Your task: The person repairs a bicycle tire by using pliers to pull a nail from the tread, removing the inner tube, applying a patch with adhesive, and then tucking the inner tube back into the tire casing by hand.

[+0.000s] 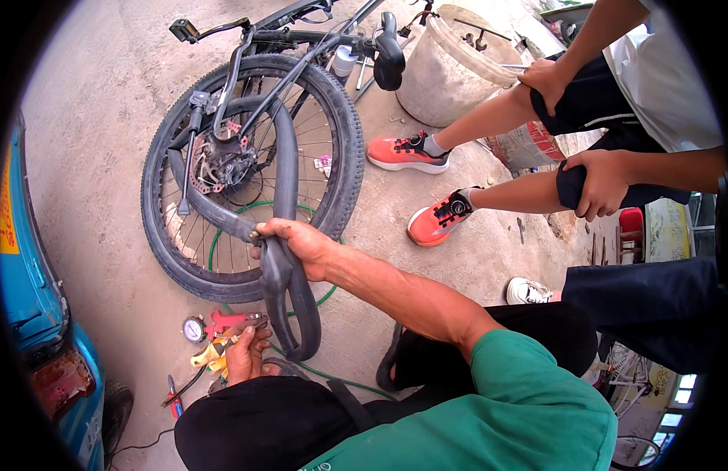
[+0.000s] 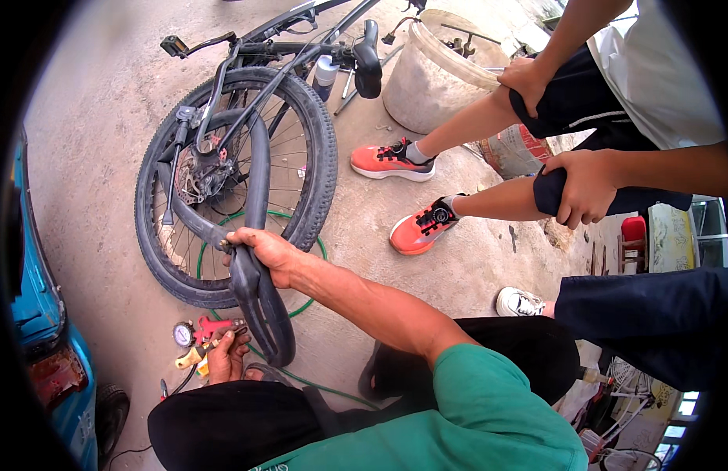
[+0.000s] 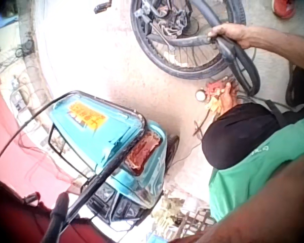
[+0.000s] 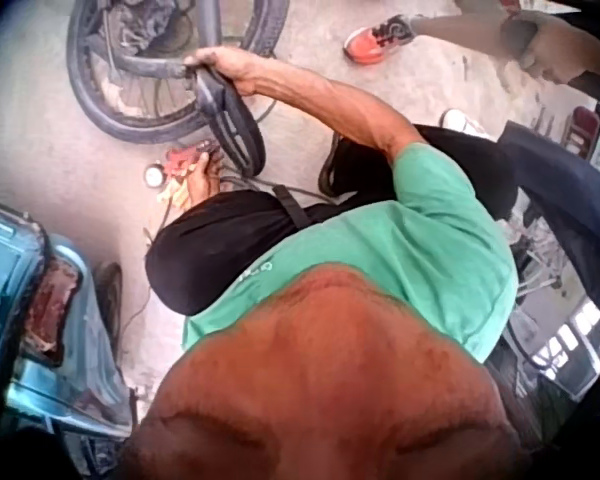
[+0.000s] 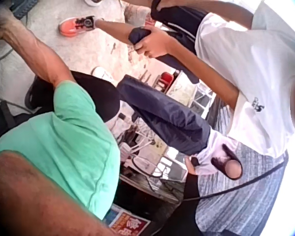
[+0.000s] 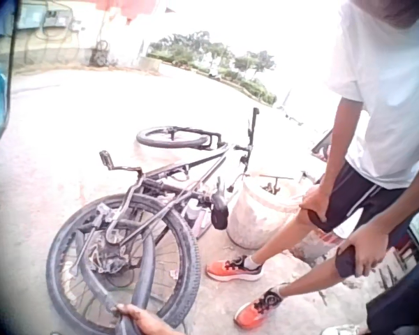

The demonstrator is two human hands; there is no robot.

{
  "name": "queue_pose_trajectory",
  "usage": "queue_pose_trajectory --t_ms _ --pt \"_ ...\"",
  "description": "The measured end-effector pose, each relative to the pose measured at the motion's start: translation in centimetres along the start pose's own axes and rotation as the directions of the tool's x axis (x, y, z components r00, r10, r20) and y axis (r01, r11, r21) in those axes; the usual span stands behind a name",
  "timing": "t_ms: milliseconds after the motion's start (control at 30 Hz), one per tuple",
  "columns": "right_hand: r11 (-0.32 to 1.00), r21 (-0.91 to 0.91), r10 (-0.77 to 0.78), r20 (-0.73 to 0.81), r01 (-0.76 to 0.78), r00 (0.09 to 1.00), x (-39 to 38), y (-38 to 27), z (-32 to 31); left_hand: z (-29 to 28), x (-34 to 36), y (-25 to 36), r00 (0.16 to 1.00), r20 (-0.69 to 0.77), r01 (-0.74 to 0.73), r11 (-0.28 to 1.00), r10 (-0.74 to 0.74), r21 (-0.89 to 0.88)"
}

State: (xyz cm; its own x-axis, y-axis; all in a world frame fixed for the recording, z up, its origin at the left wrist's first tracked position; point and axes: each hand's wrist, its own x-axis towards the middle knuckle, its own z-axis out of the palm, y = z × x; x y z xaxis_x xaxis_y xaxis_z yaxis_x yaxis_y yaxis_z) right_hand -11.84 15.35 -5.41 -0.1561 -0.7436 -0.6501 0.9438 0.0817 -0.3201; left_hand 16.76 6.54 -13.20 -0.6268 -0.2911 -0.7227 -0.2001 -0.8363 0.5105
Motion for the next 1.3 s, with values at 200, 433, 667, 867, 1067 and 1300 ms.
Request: queue_pose_trajectory --t_ms 200,433,667,867,1067,1300 --pt "1.000 -0.013 0.026 0.002 -0.026 1.000 0.5 0.2 1.2 -1.2 1.6 -4.8 0.939 0.160 0.325 0.937 -0.304 -0.125" --pt "1.000 -0.025 -0.010 0.113 0.013 0.994 -0.3 -0.2 2.0 1.2 3.0 -6.7 0.777 0.188 0.490 0.765 -0.600 0.418" --pt "0.999 0.044 0.019 0.103 -0.023 0.995 -1.2 -0.6 2.3 0.4 1.6 -1.7 0.857 0.319 0.175 0.810 -0.405 0.560" --pt "0.999 0.009 0.032 0.064 -0.033 0.997 -0.8 -0.6 3.1 4.3 -0.6 4.0 0.819 0.571 0.004 0.996 -0.051 0.084" --pt "0.971 -0.237 -0.032 -0.175 -0.011 0.984 -3.1 -2.9 2.8 1.4 0.1 7.5 0.932 0.295 -0.232 0.972 0.209 0.045" --pt "0.956 -0.236 -0.254 -0.362 0.175 0.897 -3.4 -7.1 -1.9 -7.9 0.5 10.0 0.900 -0.302 -0.401 0.868 0.314 -0.293"
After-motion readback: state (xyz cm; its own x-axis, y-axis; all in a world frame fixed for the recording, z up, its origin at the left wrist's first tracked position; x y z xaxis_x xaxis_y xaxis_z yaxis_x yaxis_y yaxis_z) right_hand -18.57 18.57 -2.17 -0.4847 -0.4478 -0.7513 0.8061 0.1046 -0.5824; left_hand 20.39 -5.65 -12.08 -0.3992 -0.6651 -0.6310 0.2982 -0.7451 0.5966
